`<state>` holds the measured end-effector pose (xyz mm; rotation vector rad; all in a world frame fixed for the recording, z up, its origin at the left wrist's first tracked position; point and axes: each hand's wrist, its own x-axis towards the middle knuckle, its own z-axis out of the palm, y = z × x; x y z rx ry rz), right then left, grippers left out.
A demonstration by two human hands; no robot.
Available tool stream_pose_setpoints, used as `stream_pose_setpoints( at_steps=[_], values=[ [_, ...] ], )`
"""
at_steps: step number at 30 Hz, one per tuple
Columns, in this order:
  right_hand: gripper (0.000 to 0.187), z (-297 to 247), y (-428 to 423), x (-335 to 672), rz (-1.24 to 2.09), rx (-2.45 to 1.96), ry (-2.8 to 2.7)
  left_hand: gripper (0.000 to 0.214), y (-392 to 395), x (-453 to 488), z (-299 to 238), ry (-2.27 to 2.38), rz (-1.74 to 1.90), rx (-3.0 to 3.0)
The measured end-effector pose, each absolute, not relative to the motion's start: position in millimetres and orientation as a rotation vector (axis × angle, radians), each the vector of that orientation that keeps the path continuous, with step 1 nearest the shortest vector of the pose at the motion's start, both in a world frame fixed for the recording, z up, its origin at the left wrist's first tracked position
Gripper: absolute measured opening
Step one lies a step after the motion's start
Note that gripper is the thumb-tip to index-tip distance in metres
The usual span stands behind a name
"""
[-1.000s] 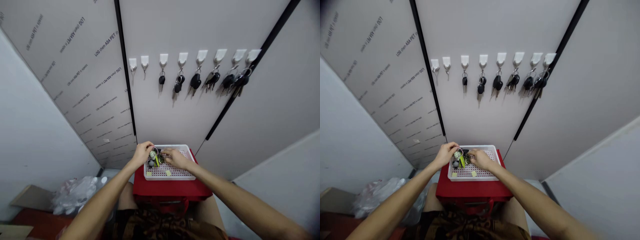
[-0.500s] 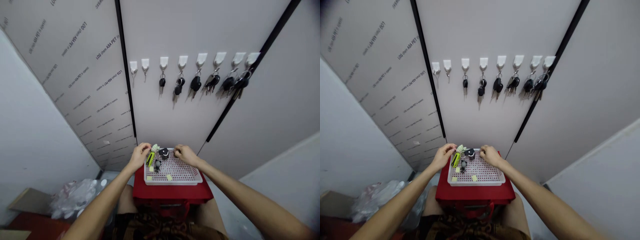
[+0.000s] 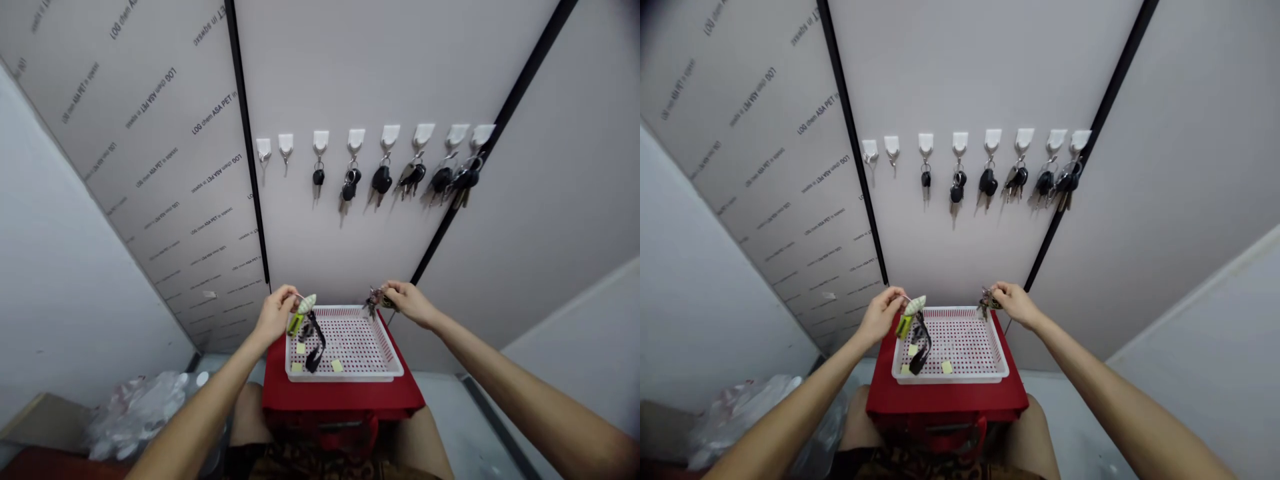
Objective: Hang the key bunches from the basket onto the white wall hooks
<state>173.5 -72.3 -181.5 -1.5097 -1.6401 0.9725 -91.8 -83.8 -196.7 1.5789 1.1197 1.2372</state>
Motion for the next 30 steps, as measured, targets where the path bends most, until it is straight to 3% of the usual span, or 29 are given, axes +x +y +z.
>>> stream_pose_setpoints(
  at_steps=[8,13,16,21,27,30],
  values=[
    [0.013,-130,-79,153,1.408,-0.98,-1.291,0.011,-86,-64,-215,1.149,0.837,1.893],
    [0.011,-116,-79,131,1.564,-0.841,-1.294,0.024,-83,-62,-172,1.176,1.211,1.856],
    [0.011,-112,-80,112,1.594,-0.858,-1.31,0.024,-86,-54,-145,1.088,1.259,1.99],
    [0.013,-102,-78,91,1.489,-0.886,-1.402,0.019,-81,-57,-126,1.183,1.323,2.055],
    [0.02,-80,-65,66,1.01,-0.993,-1.743,0.016,-55,-82,-78,1.152,1.233,1.897],
    [0.012,-62,-55,42,0.947,-0.891,-1.758,0.01,-45,-90,-46,1.118,1.281,1.819]
  ],
)
